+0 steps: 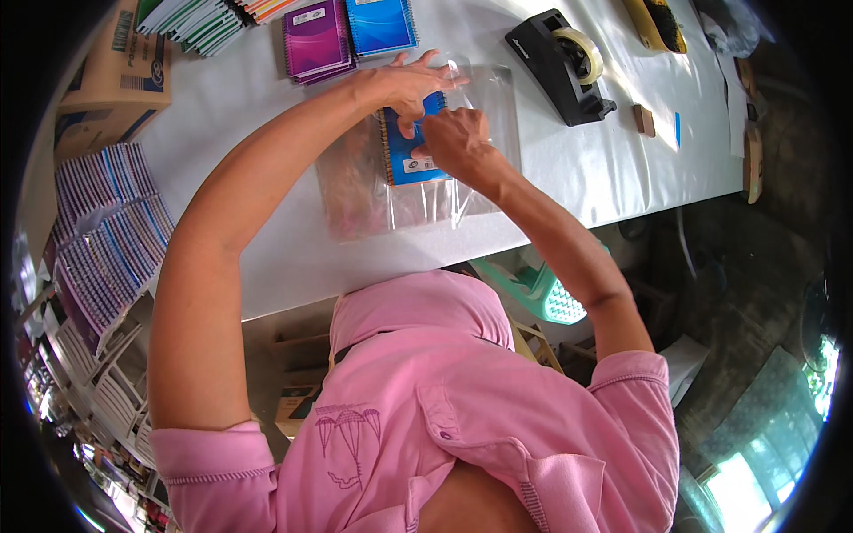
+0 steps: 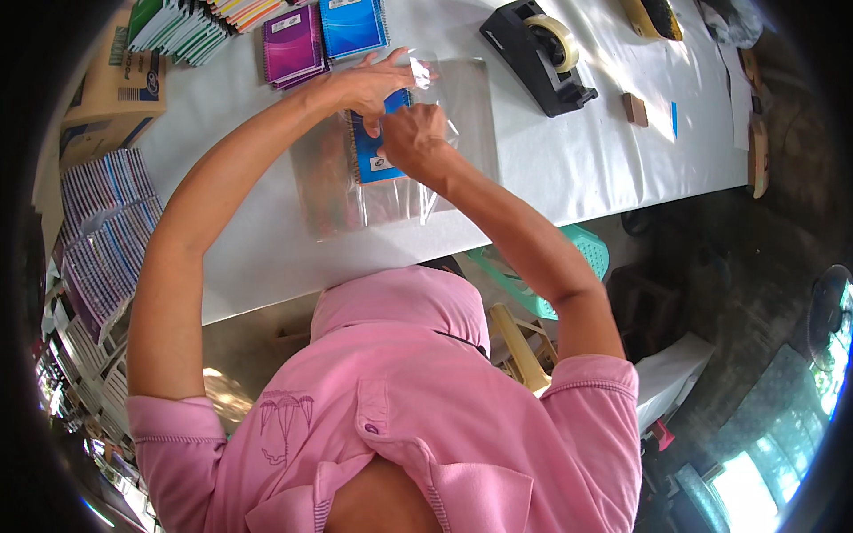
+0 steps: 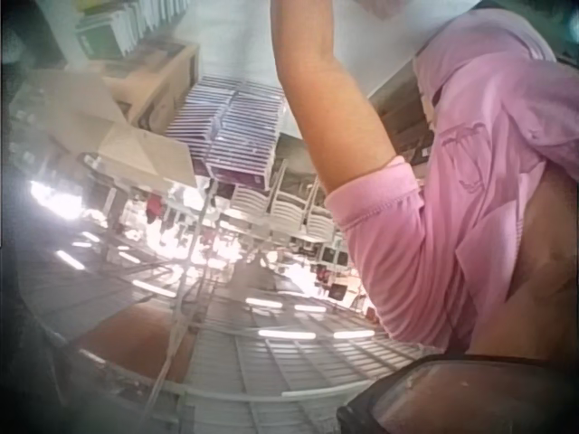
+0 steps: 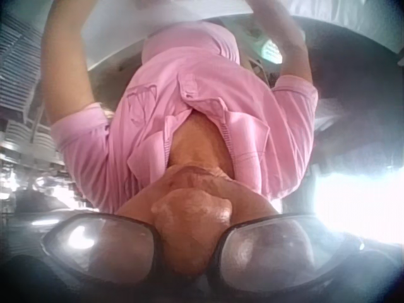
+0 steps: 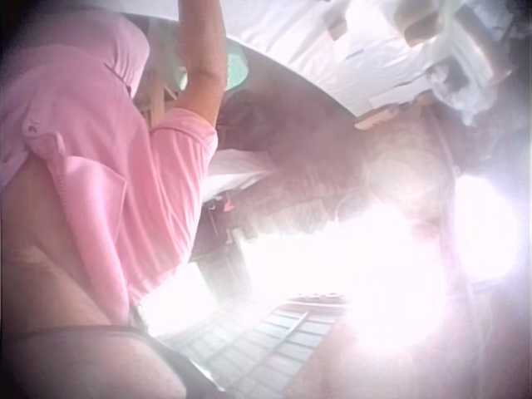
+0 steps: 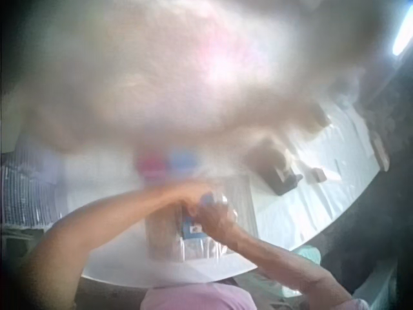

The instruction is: The person places spiral-bound notebooks into clear plastic sleeves on a white table. They smooth the plastic over the notebooks and seal the edges using a tape dispenser. The person handles multiple notebooks of different colors, including blue, purple, and pink, and stacks the finished packages.

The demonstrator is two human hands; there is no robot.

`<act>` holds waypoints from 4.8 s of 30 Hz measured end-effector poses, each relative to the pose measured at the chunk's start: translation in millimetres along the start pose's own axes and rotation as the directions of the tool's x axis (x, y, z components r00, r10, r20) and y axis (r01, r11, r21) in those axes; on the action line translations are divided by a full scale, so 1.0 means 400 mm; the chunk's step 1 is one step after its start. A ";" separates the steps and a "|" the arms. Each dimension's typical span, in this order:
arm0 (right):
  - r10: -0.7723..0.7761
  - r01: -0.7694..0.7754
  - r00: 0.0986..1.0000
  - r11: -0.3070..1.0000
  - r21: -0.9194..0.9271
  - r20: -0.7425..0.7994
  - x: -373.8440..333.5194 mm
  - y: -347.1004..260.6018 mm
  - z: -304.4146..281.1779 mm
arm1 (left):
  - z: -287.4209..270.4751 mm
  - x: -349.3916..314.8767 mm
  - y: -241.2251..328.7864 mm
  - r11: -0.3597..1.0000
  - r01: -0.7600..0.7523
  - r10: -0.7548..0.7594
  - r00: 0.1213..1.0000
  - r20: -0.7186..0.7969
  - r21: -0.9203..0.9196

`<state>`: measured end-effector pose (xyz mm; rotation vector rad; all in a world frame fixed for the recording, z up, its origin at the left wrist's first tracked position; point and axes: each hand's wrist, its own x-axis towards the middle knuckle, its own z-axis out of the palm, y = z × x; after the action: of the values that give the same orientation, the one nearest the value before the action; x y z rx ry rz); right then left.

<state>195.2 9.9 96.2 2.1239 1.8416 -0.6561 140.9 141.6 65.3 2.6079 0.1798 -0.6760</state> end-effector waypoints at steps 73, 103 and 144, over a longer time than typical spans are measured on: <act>0.090 0.679 0.696 0.242 0.693 -0.713 -0.180 0.162 0.163 | 0.208 -0.314 0.240 0.915 -0.052 -0.356 0.368 -0.859 -0.401; -0.048 0.597 0.752 0.474 0.648 -0.658 -0.125 0.132 0.055 | 0.129 -0.282 0.222 0.881 -0.135 -0.378 0.375 -0.846 -0.453; -0.228 0.689 0.717 0.370 0.623 -0.659 -0.158 0.191 -0.015 | 0.194 -0.306 0.166 0.957 -0.097 -0.185 0.520 -0.834 -0.273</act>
<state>265.1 -54.8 124.4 2.3738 2.9532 -1.6037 15.7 45.7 89.7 2.3967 0.5947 0.6816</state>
